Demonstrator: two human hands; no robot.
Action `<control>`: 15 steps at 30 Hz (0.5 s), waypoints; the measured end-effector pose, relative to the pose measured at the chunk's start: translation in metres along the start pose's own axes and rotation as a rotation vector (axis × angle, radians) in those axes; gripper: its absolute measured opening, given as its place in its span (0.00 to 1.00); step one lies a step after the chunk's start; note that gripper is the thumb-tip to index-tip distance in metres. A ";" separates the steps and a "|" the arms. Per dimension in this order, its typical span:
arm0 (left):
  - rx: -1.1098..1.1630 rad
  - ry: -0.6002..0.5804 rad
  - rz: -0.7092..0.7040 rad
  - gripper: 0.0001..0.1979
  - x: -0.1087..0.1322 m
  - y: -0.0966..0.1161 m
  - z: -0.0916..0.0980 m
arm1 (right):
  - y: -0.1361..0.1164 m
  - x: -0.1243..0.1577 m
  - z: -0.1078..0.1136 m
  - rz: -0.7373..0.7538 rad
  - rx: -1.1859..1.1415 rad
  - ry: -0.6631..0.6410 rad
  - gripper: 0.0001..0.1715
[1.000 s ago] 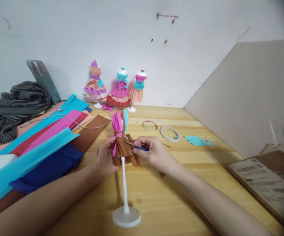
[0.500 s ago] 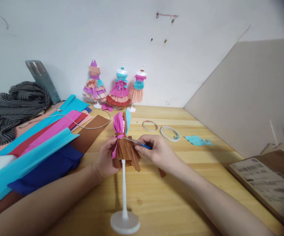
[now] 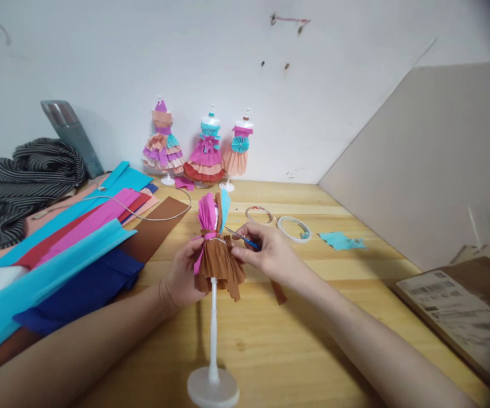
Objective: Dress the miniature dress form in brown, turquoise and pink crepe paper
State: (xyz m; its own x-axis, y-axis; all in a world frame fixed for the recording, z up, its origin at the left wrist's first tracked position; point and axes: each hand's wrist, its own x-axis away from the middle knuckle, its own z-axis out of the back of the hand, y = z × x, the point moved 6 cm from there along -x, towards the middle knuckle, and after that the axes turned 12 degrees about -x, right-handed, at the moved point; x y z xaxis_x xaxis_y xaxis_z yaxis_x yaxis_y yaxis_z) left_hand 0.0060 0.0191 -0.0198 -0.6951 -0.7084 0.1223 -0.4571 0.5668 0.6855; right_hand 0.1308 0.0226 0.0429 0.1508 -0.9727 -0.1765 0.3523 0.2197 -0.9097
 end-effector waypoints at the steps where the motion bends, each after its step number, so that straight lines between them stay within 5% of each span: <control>1: -0.002 0.006 0.000 0.16 0.000 0.000 0.000 | 0.001 0.000 0.000 -0.003 0.009 -0.012 0.06; 8: 0.000 0.001 -0.007 0.16 0.000 -0.001 0.000 | 0.001 0.000 0.001 -0.057 -0.027 -0.027 0.08; 15: 0.041 -0.012 0.006 0.16 0.001 0.000 -0.002 | -0.010 0.005 0.000 0.031 0.198 -0.026 0.10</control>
State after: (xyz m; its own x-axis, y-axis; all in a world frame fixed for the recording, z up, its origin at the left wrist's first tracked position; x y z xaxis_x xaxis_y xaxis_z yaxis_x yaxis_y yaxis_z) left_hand 0.0065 0.0178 -0.0186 -0.7042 -0.7003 0.1172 -0.4755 0.5878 0.6545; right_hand 0.1283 0.0159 0.0515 0.1874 -0.9635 -0.1910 0.5211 0.2624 -0.8121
